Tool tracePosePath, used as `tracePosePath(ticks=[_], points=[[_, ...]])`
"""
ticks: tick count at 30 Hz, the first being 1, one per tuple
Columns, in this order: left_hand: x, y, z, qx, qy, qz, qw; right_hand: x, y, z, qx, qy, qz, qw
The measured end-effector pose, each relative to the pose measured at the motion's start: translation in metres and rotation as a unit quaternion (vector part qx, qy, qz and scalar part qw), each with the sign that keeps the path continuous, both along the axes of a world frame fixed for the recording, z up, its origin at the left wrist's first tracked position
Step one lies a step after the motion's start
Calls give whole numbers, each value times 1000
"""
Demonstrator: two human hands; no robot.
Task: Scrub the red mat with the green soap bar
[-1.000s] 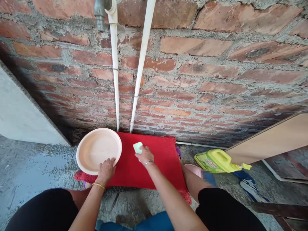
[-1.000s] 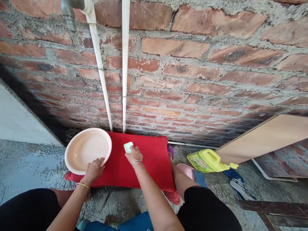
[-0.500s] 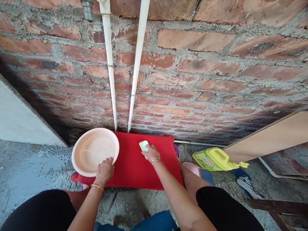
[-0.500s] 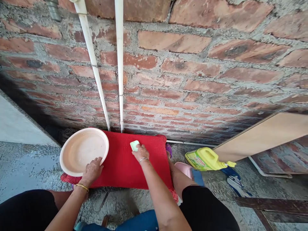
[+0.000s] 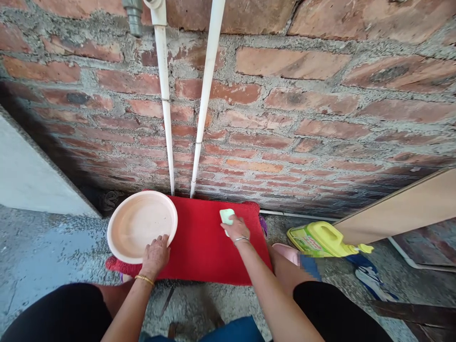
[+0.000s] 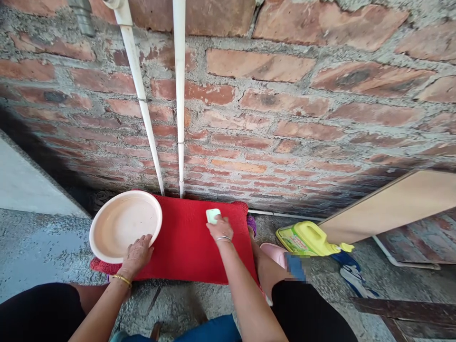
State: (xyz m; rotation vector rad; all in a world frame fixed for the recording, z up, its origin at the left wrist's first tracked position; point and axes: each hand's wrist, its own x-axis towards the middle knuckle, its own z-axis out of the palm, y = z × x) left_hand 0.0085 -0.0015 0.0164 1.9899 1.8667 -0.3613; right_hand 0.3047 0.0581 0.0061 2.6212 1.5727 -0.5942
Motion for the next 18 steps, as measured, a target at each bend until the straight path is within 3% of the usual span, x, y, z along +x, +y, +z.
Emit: tracePosePath(ticks=[5, 9, 13, 18], points=[[0, 1, -4, 11, 3, 0, 1000, -106, 29, -5, 8, 66, 142, 988], [0, 3, -6, 9, 9, 2, 1000, -145, 44, -12, -10, 82, 220, 972], [0, 5, -5, -2, 8, 7, 1000, -114, 50, -17, -18, 72, 199, 977], [2, 5, 0, -9, 9, 12, 1000, -15, 39, -12, -28, 29, 81, 996]])
